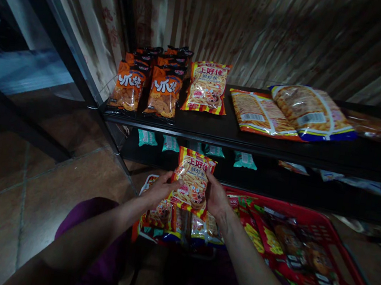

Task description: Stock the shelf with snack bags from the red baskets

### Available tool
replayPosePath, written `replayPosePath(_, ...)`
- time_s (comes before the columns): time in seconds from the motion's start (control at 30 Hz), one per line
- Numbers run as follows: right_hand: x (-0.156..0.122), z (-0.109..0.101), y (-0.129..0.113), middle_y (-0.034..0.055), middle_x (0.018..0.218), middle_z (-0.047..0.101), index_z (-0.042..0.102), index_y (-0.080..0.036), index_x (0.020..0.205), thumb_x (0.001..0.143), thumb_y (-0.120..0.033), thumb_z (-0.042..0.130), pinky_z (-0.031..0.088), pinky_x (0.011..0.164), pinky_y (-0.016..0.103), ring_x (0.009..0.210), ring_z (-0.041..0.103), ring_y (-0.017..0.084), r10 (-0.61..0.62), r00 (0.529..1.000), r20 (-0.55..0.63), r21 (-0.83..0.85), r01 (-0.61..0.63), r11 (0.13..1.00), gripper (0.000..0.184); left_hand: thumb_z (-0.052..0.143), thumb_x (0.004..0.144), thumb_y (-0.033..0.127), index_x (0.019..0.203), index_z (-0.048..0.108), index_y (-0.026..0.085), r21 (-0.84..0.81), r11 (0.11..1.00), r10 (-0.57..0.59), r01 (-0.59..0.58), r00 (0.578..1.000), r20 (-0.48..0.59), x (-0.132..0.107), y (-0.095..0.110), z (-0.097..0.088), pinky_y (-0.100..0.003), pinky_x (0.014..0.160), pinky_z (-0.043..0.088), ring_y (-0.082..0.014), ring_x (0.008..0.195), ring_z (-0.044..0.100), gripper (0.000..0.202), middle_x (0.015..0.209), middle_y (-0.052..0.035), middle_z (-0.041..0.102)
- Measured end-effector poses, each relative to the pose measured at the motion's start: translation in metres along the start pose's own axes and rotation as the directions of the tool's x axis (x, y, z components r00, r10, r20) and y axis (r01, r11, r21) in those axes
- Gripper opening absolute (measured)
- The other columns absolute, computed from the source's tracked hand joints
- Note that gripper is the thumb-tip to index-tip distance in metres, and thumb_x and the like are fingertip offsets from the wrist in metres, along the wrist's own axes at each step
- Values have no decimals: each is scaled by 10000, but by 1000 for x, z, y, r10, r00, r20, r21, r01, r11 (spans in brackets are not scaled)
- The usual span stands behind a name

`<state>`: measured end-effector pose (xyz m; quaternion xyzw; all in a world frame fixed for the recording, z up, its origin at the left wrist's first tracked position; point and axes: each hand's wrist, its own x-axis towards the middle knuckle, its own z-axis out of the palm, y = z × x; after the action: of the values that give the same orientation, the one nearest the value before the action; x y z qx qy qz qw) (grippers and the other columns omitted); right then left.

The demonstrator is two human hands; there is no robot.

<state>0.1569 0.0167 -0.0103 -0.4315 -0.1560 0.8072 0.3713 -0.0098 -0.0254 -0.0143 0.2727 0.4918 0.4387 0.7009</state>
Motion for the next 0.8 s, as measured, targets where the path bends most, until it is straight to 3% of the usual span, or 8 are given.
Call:
replayPosePath(0.13, 0, -1, -1, 90, 971, 730, 558, -183, 1208, 868, -468, 455, 499, 869, 439, 888, 685, 256, 36, 999, 11, 20, -36, 999, 456, 758, 616, 404, 978, 643, 199, 16, 1000, 15, -15, 1000, -6, 1, 3, -2, -311, 768, 487, -218, 887, 633, 432, 999, -74, 683)
replayPosePath(0.27, 0, -2, 1, 88, 974, 729, 564, -177, 1196, 873, -415, 474, 496, 875, 434, 885, 686, 250, 51, 999, -12, 20, -51, 999, 411, 704, 644, 503, 869, 652, 190, -11, 998, 55, -56, 997, -52, 9, 8, -7, -258, 686, 458, -146, 746, 604, 389, 872, -28, 668)
replayPosePath(0.47, -1, -4, 6, 91, 983, 728, 563, -184, 1181, 824, -362, 574, 493, 867, 460, 872, 689, 259, 55, 997, -49, -73, -59, 996, 399, 729, 600, 507, 777, 650, 164, 4, 994, 106, -106, 989, -103, 18, 6, -12, -255, 658, 443, -121, 643, 568, 393, 776, -25, 660)
replayPosePath(0.63, 0, -6, 9, 97, 954, 733, 583, -175, 1150, 804, -362, 599, 503, 857, 455, 846, 694, 262, 35, 998, -55, -107, -41, 993, 394, 702, 635, 512, 769, 637, 161, 67, 984, 171, -163, 975, -141, 24, -2, -15, -262, 676, 456, -134, 664, 573, 381, 710, -10, 637)
replayPosePath(0.8, 4, -9, 13, 102, 931, 735, 616, -166, 1093, 817, -419, 561, 515, 845, 447, 861, 689, 272, -3, 999, -48, -148, -4, 989, 378, 728, 610, 520, 798, 641, 155, 51, 995, 91, -85, 989, -117, 23, -3, -16, -252, 687, 450, -135, 698, 587, 420, 780, -36, 660)
